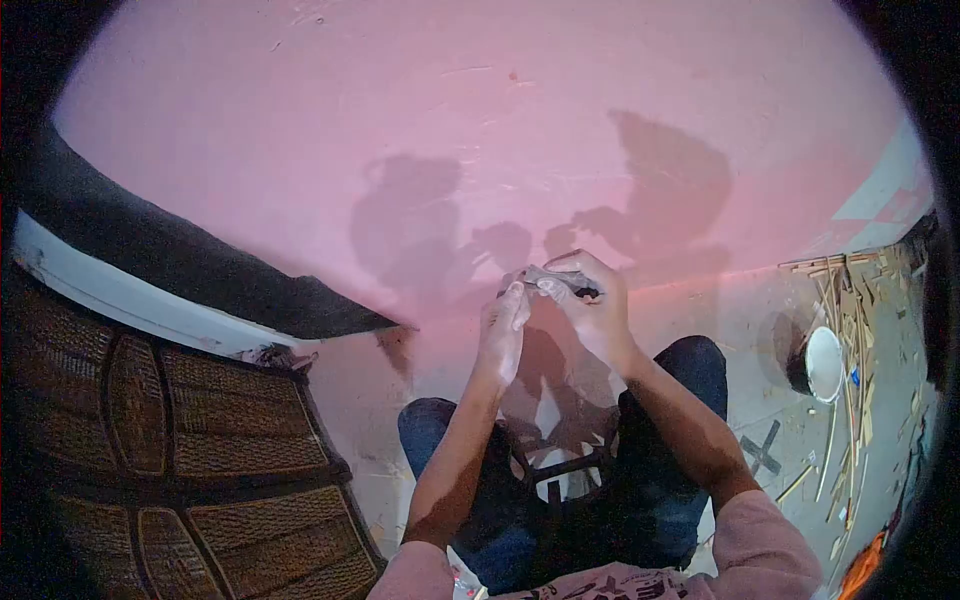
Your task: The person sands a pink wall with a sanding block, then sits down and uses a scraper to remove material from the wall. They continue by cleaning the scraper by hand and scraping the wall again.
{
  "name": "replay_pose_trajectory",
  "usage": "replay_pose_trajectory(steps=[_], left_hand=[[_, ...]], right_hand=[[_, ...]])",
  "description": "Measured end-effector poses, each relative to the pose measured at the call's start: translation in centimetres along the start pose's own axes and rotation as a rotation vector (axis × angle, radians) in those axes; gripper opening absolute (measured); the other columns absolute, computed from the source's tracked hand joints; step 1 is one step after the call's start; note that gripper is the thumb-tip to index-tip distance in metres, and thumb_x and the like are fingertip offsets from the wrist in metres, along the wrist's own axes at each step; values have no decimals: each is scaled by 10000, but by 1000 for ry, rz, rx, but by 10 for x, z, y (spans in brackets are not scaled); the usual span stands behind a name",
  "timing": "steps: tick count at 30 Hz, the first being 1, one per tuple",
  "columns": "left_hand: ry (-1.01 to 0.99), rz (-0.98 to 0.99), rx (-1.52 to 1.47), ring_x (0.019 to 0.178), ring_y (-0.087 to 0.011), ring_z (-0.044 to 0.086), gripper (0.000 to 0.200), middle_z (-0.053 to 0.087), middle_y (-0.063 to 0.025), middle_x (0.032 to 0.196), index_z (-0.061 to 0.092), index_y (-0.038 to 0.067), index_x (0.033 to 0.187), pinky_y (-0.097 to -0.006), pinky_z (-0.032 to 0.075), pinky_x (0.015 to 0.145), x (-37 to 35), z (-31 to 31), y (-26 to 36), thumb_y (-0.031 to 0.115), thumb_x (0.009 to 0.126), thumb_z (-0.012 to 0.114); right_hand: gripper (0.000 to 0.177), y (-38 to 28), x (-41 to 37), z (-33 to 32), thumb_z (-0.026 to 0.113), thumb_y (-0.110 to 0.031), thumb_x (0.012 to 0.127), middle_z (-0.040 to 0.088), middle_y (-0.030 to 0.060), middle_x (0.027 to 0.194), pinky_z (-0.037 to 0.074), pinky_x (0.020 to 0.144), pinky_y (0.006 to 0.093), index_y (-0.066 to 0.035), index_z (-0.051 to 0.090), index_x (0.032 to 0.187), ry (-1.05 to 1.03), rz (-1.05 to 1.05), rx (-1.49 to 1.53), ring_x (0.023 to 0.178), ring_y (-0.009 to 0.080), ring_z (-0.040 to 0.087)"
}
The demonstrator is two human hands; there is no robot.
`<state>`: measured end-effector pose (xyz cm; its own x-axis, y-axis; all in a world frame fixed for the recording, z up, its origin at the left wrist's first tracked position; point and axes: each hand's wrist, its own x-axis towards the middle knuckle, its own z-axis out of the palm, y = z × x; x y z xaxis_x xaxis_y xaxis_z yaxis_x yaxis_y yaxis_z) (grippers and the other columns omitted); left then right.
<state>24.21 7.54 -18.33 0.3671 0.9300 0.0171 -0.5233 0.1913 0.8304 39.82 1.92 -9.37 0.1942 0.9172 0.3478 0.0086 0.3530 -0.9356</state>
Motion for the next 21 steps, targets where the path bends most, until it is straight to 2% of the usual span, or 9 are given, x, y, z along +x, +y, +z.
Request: replay_pose_trajectory(steps=[1, 4, 7, 9, 12, 15, 17, 19, 21], left_hand=[[-10, 8, 7, 1312, -193, 553, 379, 627, -65, 1335, 646, 32, 1314, -390, 393, 1172, 0, -1, -3, 329, 1085, 590], [-36, -3, 47, 1235, -165, 587, 363, 653, -39, 1269, 657, 32, 1301, -363, 446, 1099, -2, 1, 1, 321, 1102, 563], [16, -68, 191, 1124, -133, 618, 341, 675, 2, 1161, 672, 39, 1274, -333, 492, 1002, -2, -8, 7, 307, 1119, 529], [10, -48, 299, 1060, -117, 628, 333, 679, 22, 1108, 681, 47, 1258, -321, 507, 950, -2, -13, 10, 302, 1127, 510], [8, 13, 383, 1060, -109, 623, 294, 680, 19, 1069, 696, 53, 1215, -306, 493, 946, -5, -1, 18, 260, 1116, 512], [87, 193, 449, 1136, -134, 605, 214, 681, -13, 1086, 713, 54, 1095, -310, 464, 997, -17, 39, 45, 186, 1064, 547], [66, 353, 550, 1121, -137, 595, 167, 646, -40, 1152, 712, 63, 983, -289, 464, 960, -14, 45, 46, 135, 1038, 571], [-36, 498, 681, 1083, -132, 590, 165, 595, -64, 1234, 702, 71, 894, -257, 482, 884, -2, 16, 33, 81, 1018, 594], [-100, 617, 777, 1151, -154, 581, 143, 586, -86, 1267, 700, 64, 865, -266, 495, 892, 9, -1, 29, 12, 973, 622]], right_hand=[[121, -2, -1, 0, 728, -31, 983, 758, 71, 932, 570, 676, 256, 15, 719, 1095, 3, 13, -1, 876, 116, 728], [140, 1, 3, -8, 750, -60, 978, 768, 72, 983, 565, 769, 268, -5, 704, 1098, -177, -188, -233, 887, 128, 726], [166, 4, 2, -15, 733, -92, 1000, 754, 64, 1004, 560, 735, 264, -7, 691, 1135, -99, 106, 66, 903, 114, 712], [178, 7, 5, -19, 718, -101, 1013, 743, 62, 1027, 562, 728, 265, -10, 680, 1162, -27, 98, 0, 911, 111, 706], [185, 6, 5, -18, 705, -111, 1025, 731, 61, 1049, 566, 730, 263, -10, 674, 1176, 46, 79, -7, 913, 109, 702], [178, 4, 5, -13, 704, -113, 1026, 726, 60, 1052, 570, 739, 260, -7, 677, 1166, 104, 69, 31, 899, 106, 700], [170, 1, 7, -15, 703, -108, 1025, 724, 55, 1039, 569, 737, 258, -7, 679, 1159, 144, 38, 35, 888, 101, 695], [161, 12, 9, -22, 701, -99, 1024, 720, 48, 1015, 563, 728, 254, -9, 682, 1156, 188, -23, 14, 878, 95, 688], [165, 21, 12, -35, 706, -63, 1002, 736, 52, 1023, 554, 808, 284, -9, 687, 1157, 199, 18, -48, 917, 111, 686]])
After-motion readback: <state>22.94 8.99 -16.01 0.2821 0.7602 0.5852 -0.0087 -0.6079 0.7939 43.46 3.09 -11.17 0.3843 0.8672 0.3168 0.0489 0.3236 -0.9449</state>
